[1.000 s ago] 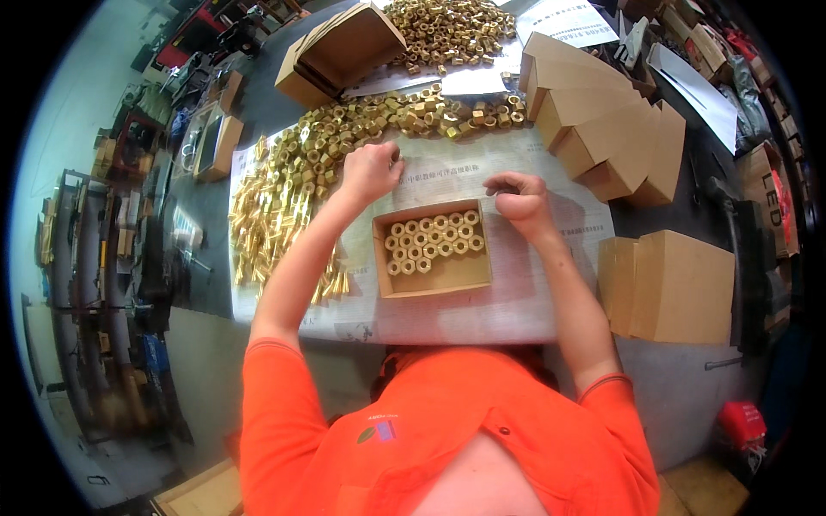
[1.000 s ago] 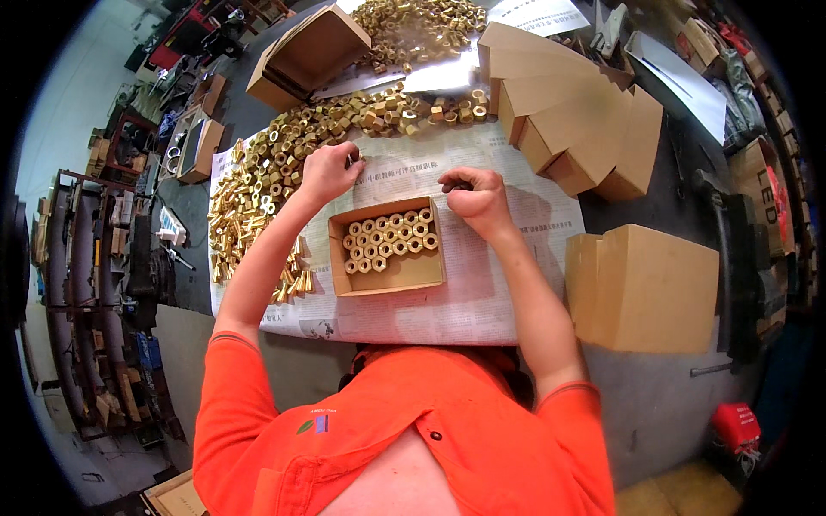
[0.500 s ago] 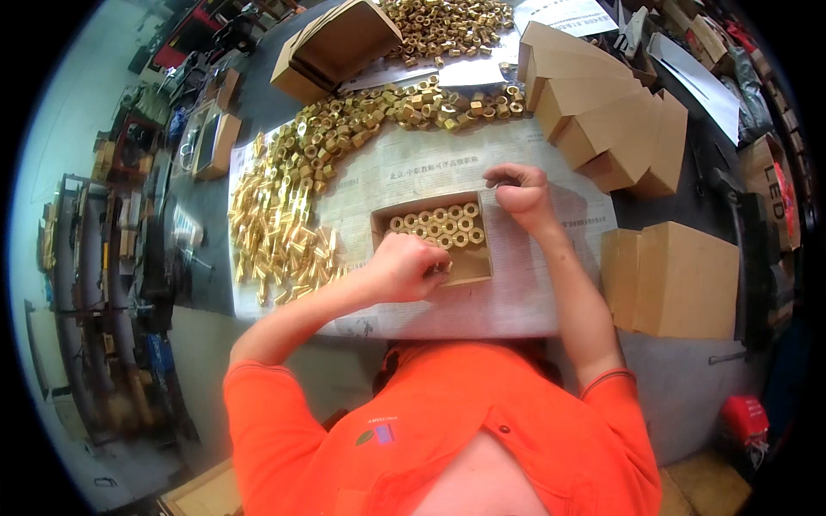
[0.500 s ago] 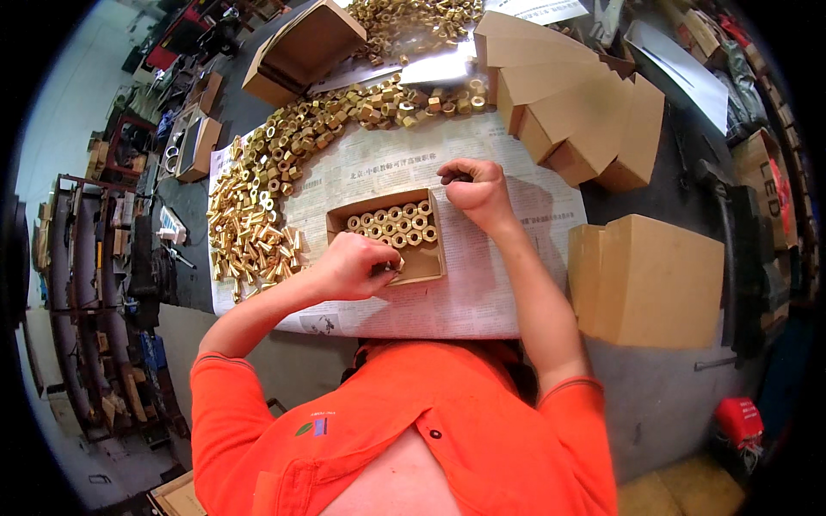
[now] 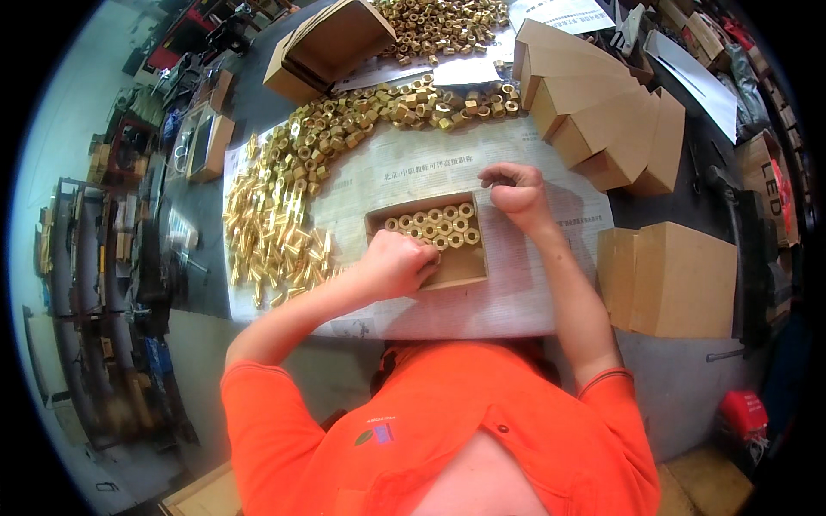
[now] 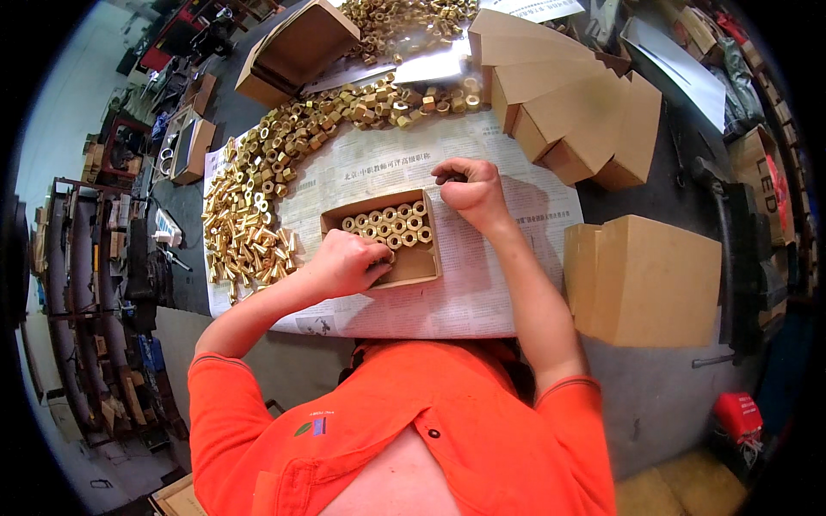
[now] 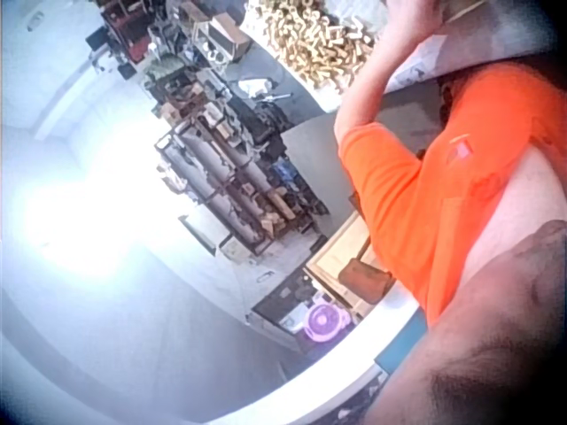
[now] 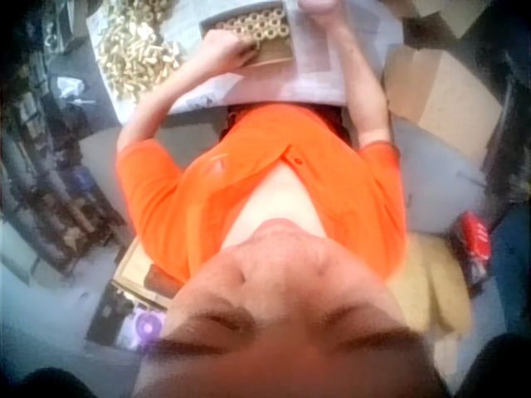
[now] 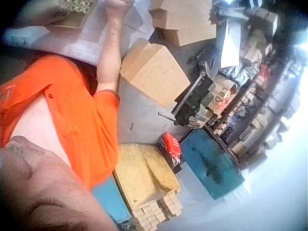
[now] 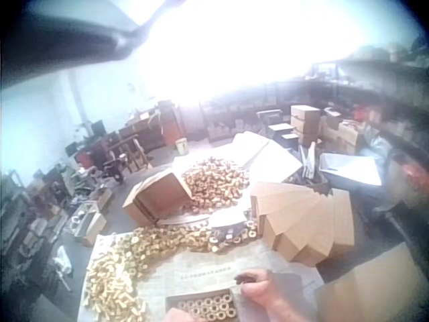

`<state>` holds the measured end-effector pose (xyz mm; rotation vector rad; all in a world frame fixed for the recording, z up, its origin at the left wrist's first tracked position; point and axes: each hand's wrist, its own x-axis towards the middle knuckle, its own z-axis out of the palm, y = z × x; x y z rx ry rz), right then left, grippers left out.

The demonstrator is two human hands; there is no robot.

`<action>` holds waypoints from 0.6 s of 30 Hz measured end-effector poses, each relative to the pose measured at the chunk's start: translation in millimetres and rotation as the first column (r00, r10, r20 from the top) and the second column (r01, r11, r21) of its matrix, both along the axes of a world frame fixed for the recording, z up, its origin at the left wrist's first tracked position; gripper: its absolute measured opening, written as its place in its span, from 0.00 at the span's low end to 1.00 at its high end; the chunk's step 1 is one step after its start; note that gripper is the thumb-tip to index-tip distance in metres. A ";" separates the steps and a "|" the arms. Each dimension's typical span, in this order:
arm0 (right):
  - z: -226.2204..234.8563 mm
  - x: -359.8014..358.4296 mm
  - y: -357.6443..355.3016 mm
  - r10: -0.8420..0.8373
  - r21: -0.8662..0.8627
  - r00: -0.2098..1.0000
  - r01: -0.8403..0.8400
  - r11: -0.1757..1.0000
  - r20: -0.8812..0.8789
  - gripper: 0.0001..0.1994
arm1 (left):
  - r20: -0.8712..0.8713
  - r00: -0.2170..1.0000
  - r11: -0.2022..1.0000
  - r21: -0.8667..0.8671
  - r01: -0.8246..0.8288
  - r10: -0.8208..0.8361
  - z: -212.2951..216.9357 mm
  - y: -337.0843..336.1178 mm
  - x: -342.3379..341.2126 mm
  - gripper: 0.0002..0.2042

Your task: The person assembles small brass fittings into a cardboard box, arranging them in neat rows. They then place a white paper sheet over the contents and close the box.

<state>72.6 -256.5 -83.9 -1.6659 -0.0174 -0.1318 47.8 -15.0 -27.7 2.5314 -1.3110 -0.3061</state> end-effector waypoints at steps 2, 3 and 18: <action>0.5 0.4 0.0 -0.002 -0.016 1.000 0.002 1.000 0.001 0.13 | 0.019 1.000 1.000 0.021 0.019 -0.019 -0.1 -1.5 0.8 0.07; 1.4 -0.1 0.2 -0.001 -0.021 1.000 0.001 1.000 -0.002 0.13 | 0.022 0.999 0.999 0.033 0.023 -0.024 0.4 -1.5 0.7 0.06; 1.8 -0.5 -1.6 -0.006 -0.041 1.000 0.006 0.999 0.016 0.13 | -0.241 0.968 0.998 0.027 -0.065 0.070 21.3 -3.3 30.9 0.11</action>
